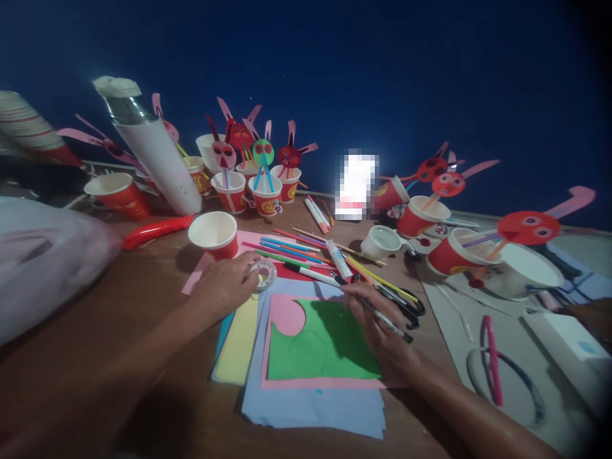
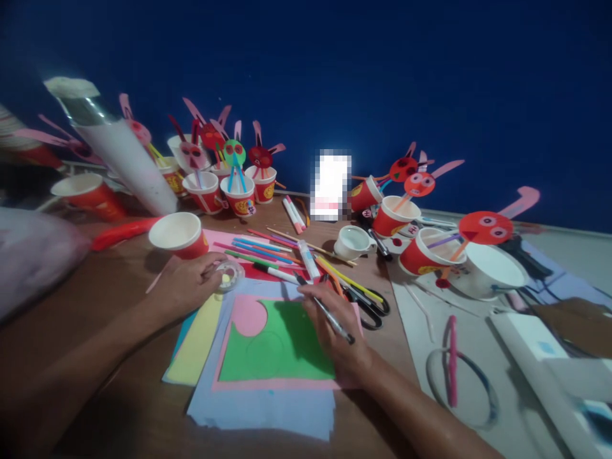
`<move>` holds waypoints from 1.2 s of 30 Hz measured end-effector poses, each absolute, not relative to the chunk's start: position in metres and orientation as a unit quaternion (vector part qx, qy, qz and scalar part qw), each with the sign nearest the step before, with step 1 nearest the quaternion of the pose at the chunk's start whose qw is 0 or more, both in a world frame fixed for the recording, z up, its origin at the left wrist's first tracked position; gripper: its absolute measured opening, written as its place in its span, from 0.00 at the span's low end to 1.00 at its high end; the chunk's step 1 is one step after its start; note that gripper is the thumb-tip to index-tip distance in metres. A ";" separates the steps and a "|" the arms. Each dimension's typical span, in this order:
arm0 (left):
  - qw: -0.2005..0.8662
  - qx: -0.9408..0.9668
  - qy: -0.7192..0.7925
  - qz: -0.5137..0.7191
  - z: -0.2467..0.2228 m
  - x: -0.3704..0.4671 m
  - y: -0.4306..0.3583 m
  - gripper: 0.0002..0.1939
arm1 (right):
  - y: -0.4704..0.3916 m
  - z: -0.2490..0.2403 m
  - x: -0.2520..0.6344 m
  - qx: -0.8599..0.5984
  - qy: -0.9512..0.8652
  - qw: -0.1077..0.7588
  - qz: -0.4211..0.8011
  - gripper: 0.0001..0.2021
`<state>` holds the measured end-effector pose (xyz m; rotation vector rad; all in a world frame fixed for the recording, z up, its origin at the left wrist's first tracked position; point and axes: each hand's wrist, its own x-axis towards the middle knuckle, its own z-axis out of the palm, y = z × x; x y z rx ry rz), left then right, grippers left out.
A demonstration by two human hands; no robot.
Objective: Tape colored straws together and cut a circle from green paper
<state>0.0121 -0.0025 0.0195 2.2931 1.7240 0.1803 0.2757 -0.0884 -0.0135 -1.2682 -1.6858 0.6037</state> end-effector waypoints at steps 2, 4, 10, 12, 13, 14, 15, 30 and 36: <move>0.120 0.798 0.589 0.050 0.020 0.012 -0.003 0.20 | -0.088 -0.011 0.275 -0.487 -0.735 0.432 0.190 0.08; 0.106 0.802 0.587 0.038 0.021 0.011 -0.003 0.22 | -0.088 -0.009 0.273 -0.464 -0.767 0.420 0.145 0.09; 0.082 0.809 0.579 0.063 0.028 0.014 -0.010 0.22 | -0.085 -0.013 0.272 -0.455 -0.798 0.386 0.078 0.11; 0.130 0.830 0.534 0.095 0.028 0.018 -0.017 0.20 | -0.084 -0.015 0.273 -0.464 -0.807 0.356 0.082 0.12; 0.159 0.841 0.506 0.105 0.028 0.020 -0.021 0.18 | -0.084 -0.017 0.274 -0.465 -0.812 0.344 0.083 0.12; 0.183 0.851 0.481 0.109 0.028 0.023 -0.025 0.17 | -0.084 -0.017 0.275 -0.462 -0.817 0.334 0.084 0.12; 0.199 0.858 0.460 0.109 0.027 0.026 -0.028 0.16 | -0.084 -0.018 0.276 -0.458 -0.822 0.328 0.086 0.12; 0.178 0.895 0.405 0.046 0.030 0.043 -0.057 0.11 | -0.086 -0.018 0.274 -0.445 -0.862 0.234 0.059 0.16; 0.160 0.909 0.385 0.019 0.022 0.042 -0.066 0.10 | -0.086 -0.018 0.271 -0.443 -0.858 0.254 0.054 0.16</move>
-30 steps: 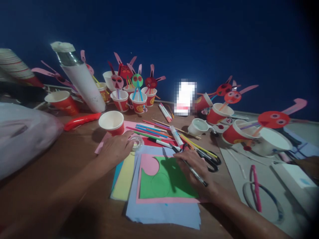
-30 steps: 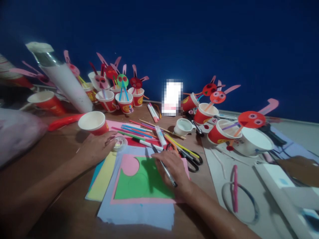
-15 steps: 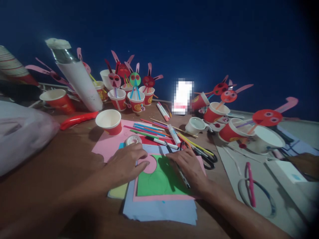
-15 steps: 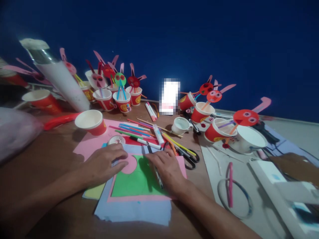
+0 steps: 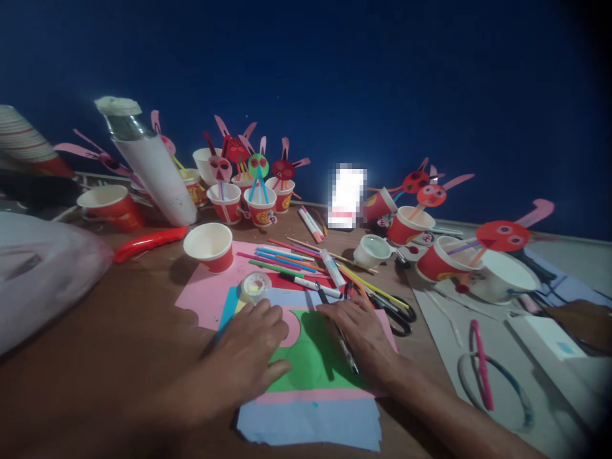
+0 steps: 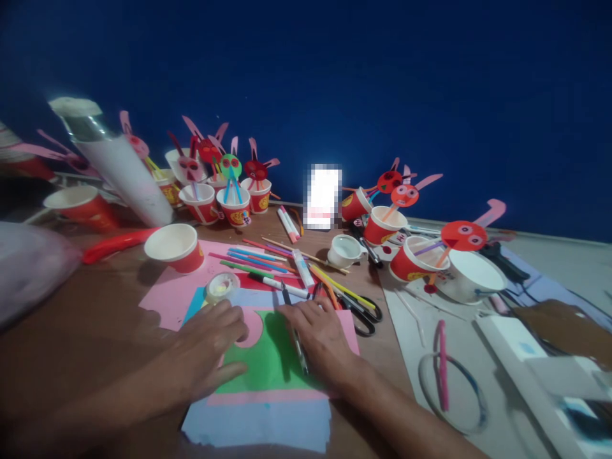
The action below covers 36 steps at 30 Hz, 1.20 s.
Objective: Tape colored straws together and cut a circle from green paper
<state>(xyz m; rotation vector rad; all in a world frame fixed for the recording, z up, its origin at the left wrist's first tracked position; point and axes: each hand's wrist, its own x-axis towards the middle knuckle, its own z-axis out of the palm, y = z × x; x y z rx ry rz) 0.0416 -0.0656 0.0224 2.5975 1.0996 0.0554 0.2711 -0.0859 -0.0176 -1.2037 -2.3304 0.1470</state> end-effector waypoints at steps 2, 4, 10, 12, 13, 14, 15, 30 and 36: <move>0.157 0.912 0.379 0.020 0.020 0.039 -0.069 0.07 | -0.085 -0.018 0.270 -0.453 -0.852 0.259 0.045 0.14; 0.153 0.917 0.368 0.031 0.018 0.038 -0.071 0.06 | -0.083 -0.017 0.270 -0.458 -0.848 0.265 0.035 0.14; 0.149 0.914 0.377 0.027 0.016 0.040 -0.071 0.11 | -0.071 -0.006 0.279 -0.468 -0.841 0.271 0.002 0.17; 0.152 0.913 0.379 0.023 0.017 0.041 -0.071 0.13 | -0.066 -0.004 0.281 -0.472 -0.842 0.261 -0.004 0.18; 0.153 0.912 0.380 0.022 0.017 0.041 -0.071 0.13 | -0.063 -0.004 0.281 -0.475 -0.843 0.254 -0.007 0.18; 0.156 0.911 0.382 0.021 0.017 0.041 -0.071 0.13 | -0.061 -0.004 0.281 -0.476 -0.845 0.245 -0.009 0.19; 0.161 0.909 0.385 0.019 0.018 0.041 -0.071 0.12 | -0.058 -0.004 0.280 -0.476 -0.848 0.234 -0.011 0.19; 0.215 0.899 0.381 0.027 0.010 0.033 -0.072 0.07 | -0.001 0.003 0.247 -0.454 -0.877 0.155 -0.023 0.13; 0.207 0.904 0.372 0.048 0.005 0.034 -0.071 0.04 | 0.003 -0.002 0.240 -0.473 -0.871 0.134 -0.028 0.10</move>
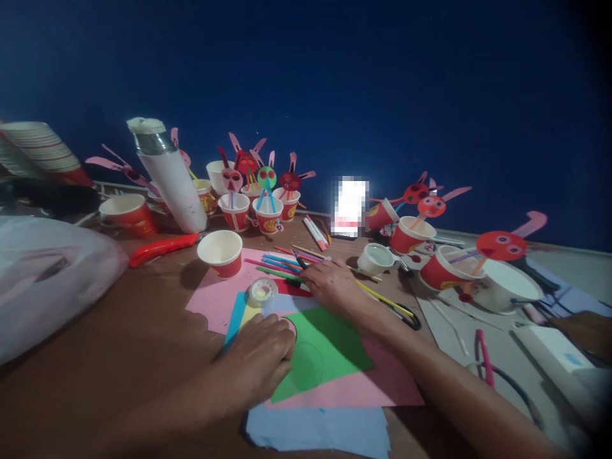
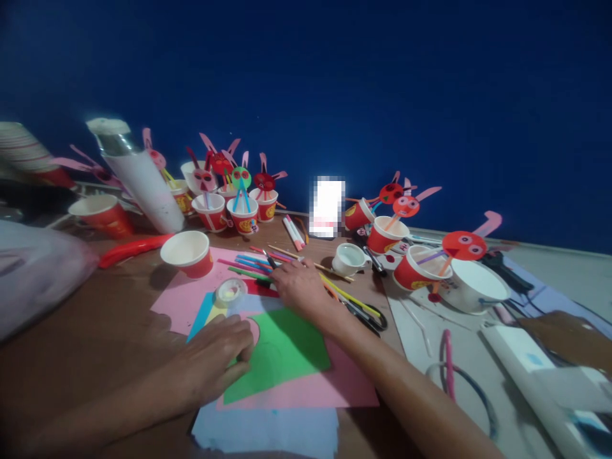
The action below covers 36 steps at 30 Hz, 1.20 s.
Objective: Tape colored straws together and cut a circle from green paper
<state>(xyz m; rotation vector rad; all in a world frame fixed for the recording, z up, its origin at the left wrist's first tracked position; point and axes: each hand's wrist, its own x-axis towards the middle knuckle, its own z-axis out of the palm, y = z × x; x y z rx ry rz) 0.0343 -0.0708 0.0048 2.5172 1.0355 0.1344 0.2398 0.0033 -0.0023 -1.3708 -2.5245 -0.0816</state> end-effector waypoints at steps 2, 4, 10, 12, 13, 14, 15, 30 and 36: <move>0.209 0.902 0.375 0.052 0.006 0.034 -0.070 0.04 | 0.003 -0.004 0.241 -0.479 -0.868 0.130 -0.030 0.10; 0.211 0.898 0.384 0.044 0.010 0.034 -0.070 0.05 | 0.001 -0.004 0.245 -0.482 -0.864 0.143 -0.031 0.10; 0.196 0.883 0.426 -0.012 0.026 0.035 -0.068 0.09 | -0.025 0.000 0.261 -0.449 -0.857 0.248 -0.043 0.09; 0.198 0.884 0.424 -0.018 0.027 0.034 -0.069 0.09 | -0.040 0.001 0.264 -0.431 -0.858 0.278 -0.033 0.08; 0.199 0.886 0.419 -0.015 0.025 0.032 -0.070 0.08 | -0.048 0.001 0.265 -0.421 -0.860 0.286 -0.024 0.08; 0.200 0.890 0.410 -0.009 0.023 0.031 -0.071 0.07 | -0.056 0.001 0.265 -0.414 -0.864 0.287 -0.012 0.08; 0.201 0.894 0.399 -0.002 0.020 0.029 -0.072 0.07 | -0.063 0.000 0.265 -0.407 -0.866 0.291 0.000 0.08; 0.345 0.856 0.384 0.036 0.041 0.022 -0.045 0.06 | -0.089 -0.003 0.272 -0.409 -0.807 0.409 0.121 0.13; 0.397 0.800 0.445 0.061 0.058 0.016 -0.040 0.06 | -0.082 -0.006 0.277 -0.552 -0.658 0.440 0.260 0.16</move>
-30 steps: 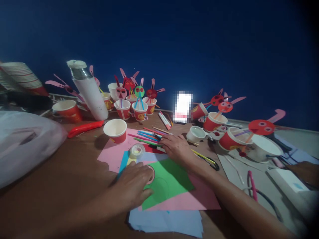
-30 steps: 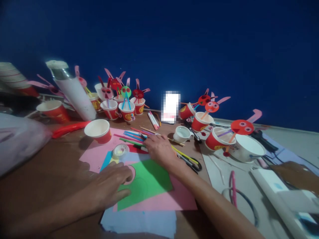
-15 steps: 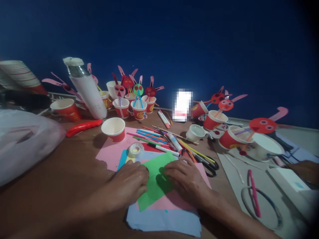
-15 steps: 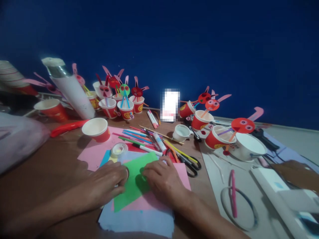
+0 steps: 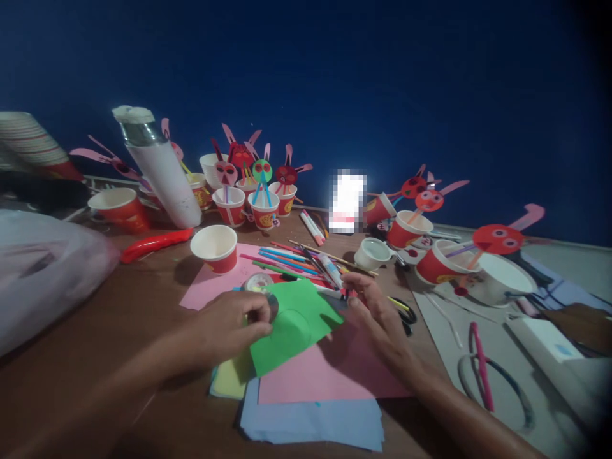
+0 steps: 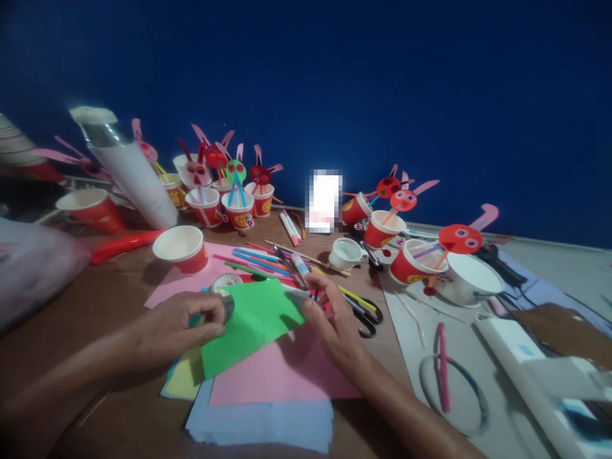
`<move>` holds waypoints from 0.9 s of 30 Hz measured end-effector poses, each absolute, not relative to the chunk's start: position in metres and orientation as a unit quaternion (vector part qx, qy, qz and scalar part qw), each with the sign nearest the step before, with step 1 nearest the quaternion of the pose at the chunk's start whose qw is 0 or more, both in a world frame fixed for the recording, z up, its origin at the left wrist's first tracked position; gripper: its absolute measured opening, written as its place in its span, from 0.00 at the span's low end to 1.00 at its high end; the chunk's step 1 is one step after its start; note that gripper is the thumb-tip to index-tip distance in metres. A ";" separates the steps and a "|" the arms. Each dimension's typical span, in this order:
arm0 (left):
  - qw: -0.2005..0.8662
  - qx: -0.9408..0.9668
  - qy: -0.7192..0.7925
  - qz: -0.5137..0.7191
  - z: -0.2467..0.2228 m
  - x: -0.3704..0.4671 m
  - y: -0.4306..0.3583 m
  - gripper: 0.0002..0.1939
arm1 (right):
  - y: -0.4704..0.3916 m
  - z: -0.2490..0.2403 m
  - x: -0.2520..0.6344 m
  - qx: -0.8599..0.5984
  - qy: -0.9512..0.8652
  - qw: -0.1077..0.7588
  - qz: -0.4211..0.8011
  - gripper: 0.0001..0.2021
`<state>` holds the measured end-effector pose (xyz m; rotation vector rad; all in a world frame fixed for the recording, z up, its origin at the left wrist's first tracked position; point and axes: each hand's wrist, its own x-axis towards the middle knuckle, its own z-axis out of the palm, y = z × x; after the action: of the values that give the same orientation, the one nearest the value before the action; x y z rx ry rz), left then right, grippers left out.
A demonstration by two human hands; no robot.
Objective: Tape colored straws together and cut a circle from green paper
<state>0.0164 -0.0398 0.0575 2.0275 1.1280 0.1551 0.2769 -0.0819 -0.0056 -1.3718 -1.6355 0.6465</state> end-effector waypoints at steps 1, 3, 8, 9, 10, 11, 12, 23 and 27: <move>0.411 0.800 0.432 0.064 0.058 0.017 -0.041 0.06 | -0.081 -0.006 0.277 -0.558 -0.646 0.441 0.278 0.16; 0.443 0.807 0.386 0.055 0.057 0.019 -0.046 0.06 | -0.078 -0.006 0.278 -0.559 -0.648 0.437 0.277 0.14; 0.389 0.850 0.355 0.015 0.040 0.026 -0.050 0.06 | -0.064 -0.003 0.279 -0.534 -0.747 0.365 0.153 0.09; 0.363 0.859 0.361 0.016 0.037 0.027 -0.049 0.07 | -0.058 -0.002 0.279 -0.526 -0.769 0.344 0.117 0.09; 0.339 0.867 0.365 0.019 0.034 0.027 -0.048 0.07 | -0.052 0.000 0.278 -0.518 -0.789 0.322 0.075 0.08; 0.317 0.875 0.366 0.022 0.033 0.028 -0.047 0.08 | -0.045 0.002 0.277 -0.515 -0.803 0.297 0.031 0.09; 0.298 0.882 0.363 0.023 0.032 0.028 -0.046 0.10 | -0.039 0.004 0.276 -0.516 -0.813 0.269 -0.010 0.09; 0.252 0.891 0.371 0.067 0.032 0.024 -0.035 0.13 | 0.005 0.004 0.248 -0.575 -0.798 0.119 -0.138 0.15; 0.277 0.866 0.408 0.082 0.031 0.023 -0.032 0.13 | 0.011 -0.002 0.246 -0.599 -0.783 0.083 -0.144 0.16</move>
<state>0.0226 -0.0321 0.0306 2.3250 1.0950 0.2194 0.2465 0.0105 -0.0024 -1.7903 -2.3383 -0.4312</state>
